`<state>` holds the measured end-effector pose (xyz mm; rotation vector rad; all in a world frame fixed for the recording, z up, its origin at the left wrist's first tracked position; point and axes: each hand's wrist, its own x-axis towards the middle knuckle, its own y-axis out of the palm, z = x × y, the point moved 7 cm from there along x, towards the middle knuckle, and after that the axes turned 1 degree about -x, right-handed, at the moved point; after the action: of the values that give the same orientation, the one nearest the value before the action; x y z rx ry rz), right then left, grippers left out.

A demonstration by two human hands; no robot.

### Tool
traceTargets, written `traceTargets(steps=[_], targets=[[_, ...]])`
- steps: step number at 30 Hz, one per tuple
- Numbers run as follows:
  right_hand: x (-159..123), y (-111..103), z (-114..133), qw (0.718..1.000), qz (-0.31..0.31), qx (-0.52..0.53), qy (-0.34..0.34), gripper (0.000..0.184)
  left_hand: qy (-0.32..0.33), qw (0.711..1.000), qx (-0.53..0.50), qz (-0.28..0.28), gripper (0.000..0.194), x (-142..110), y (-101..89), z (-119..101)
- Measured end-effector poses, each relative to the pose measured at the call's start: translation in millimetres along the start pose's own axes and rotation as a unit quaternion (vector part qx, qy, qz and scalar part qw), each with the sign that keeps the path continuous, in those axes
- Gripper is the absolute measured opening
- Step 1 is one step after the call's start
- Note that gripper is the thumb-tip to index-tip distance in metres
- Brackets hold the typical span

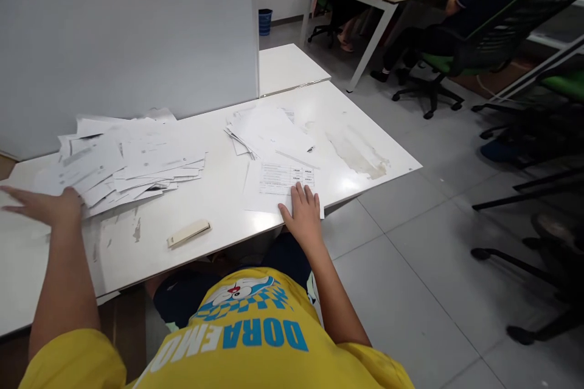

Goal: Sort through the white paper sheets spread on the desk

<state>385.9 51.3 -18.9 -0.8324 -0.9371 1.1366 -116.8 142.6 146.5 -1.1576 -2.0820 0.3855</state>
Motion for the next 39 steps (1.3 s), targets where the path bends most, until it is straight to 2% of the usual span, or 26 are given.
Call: traceTargets(steps=[2, 3, 5, 6, 8, 10, 12, 13, 14, 15, 17, 18, 19, 21, 22, 24, 27, 31, 33, 35, 36, 39], targets=[[-8.4, -4.0, -1.7, 1.000, -0.002, -0.007, -0.002, 0.061, -0.003, 0.998, 0.020, -0.058, 0.096, 6.4, -4.9, 3.3], [-12.8, -5.9, -2.1, 1.000, -0.001, -0.013, -0.007, 0.064, -0.001, 0.995, 0.032, -0.094, 0.097, -0.4, -5.9, 0.8], [-21.6, -9.2, -0.8, 0.999, 0.007, -0.030, -0.033, 0.072, 0.037, 0.982, 0.070, -0.170, 0.094, -34.6, -2.5, -18.9], [-25.7, -10.9, 0.9, 0.998, 0.013, -0.038, -0.054, 0.075, 0.081, 0.982, 0.050, -0.164, 0.094, -58.3, 7.7, -36.0], [-33.0, -15.3, 5.3, 0.994, 0.019, -0.047, -0.100, 0.067, 0.187, 0.980, -0.012, -0.072, 0.085, -112.2, 41.4, -80.1], [-38.0, -23.1, 8.9, 0.990, 0.003, -0.042, -0.133, 0.046, 0.212, 0.974, -0.042, 0.071, 0.067, -163.0, 84.9, -117.9], [-41.8, -33.2, 12.7, 0.986, -0.033, -0.022, -0.159, 0.037, 0.205, 0.943, -0.085, 0.249, 0.050, -206.4, 133.0, -146.4], [-44.0, -38.3, 14.7, 0.984, -0.054, -0.010, -0.172, 0.038, 0.181, 0.926, -0.107, 0.314, 0.048, -222.2, 153.6, -154.4], [-46.6, -42.8, 16.6, 0.980, -0.076, 0.000, -0.185, 0.039, 0.142, 0.916, -0.131, 0.350, 0.051, -231.7, 170.0, -157.5], [-49.7, -46.6, 18.3, 0.975, -0.099, 0.007, -0.197, 0.041, 0.089, 0.915, -0.163, 0.358, 0.057, -235.3, 182.1, -156.2], [-57.2, -52.9, 20.2, 0.964, -0.150, 0.013, -0.218, 0.044, -0.059, 0.904, -0.265, 0.330, 0.068, -232.7, 196.7, -142.6], [-61.6, -54.9, 20.7, 0.957, -0.175, 0.015, -0.232, 0.045, -0.141, 0.877, -0.327, 0.322, 0.070, -231.7, 201.9, -134.0], [-66.1, -55.9, 21.4, 0.948, -0.198, 0.017, -0.248, 0.046, -0.216, 0.836, -0.386, 0.324, 0.069, -232.1, 206.0, -127.0], [-74.2, -54.4, 23.5, 0.931, -0.230, 0.018, -0.284, 0.044, -0.320, 0.758, -0.462, 0.332, 0.064, -232.8, 207.9, -118.9], [-77.4, -52.3, 25.4, 0.924, -0.237, 0.017, -0.301, 0.043, -0.345, 0.736, -0.475, 0.338, 0.061, -232.4, 206.3, -117.0], [-82.3, -46.8, 31.2, 0.915, -0.242, 0.009, -0.322, 0.041, -0.367, 0.721, -0.472, 0.350, 0.056, -231.9, 202.0, -114.5], [-86.0, -39.4, 43.5, 0.922, -0.224, -0.010, -0.316, 0.042, -0.349, 0.732, -0.468, 0.350, 0.052, -229.4, 196.7, -111.7], [-75.9, -38.0, 45.9, 0.963, -0.153, 0.026, -0.219, 0.052, -0.225, 0.826, -0.453, 0.249, 0.047, -212.4, 178.6, -98.1], [-59.7, -47.2, 33.9, 0.972, -0.176, 0.082, -0.129, 0.061, -0.165, 0.859, -0.427, 0.227, 0.042, -209.9, 172.6, -91.8], [-35.3, -53.5, 19.8, 0.966, -0.202, 0.151, -0.051, 0.070, -0.118, 0.884, -0.403, 0.206, 0.039, -210.4, 169.3, -87.3], [-20.6, -52.4, 15.1, 0.961, -0.196, 0.193, -0.029, 0.074, -0.100, 0.893, -0.393, 0.193, 0.039, -211.1, 168.4, -86.0], [20.8, -34.9, 13.7, 0.931, -0.095, 0.351, -0.032, 0.080, -0.073, 0.910, -0.375, 0.164, 0.045, -215.2, 168.6, -85.4]])
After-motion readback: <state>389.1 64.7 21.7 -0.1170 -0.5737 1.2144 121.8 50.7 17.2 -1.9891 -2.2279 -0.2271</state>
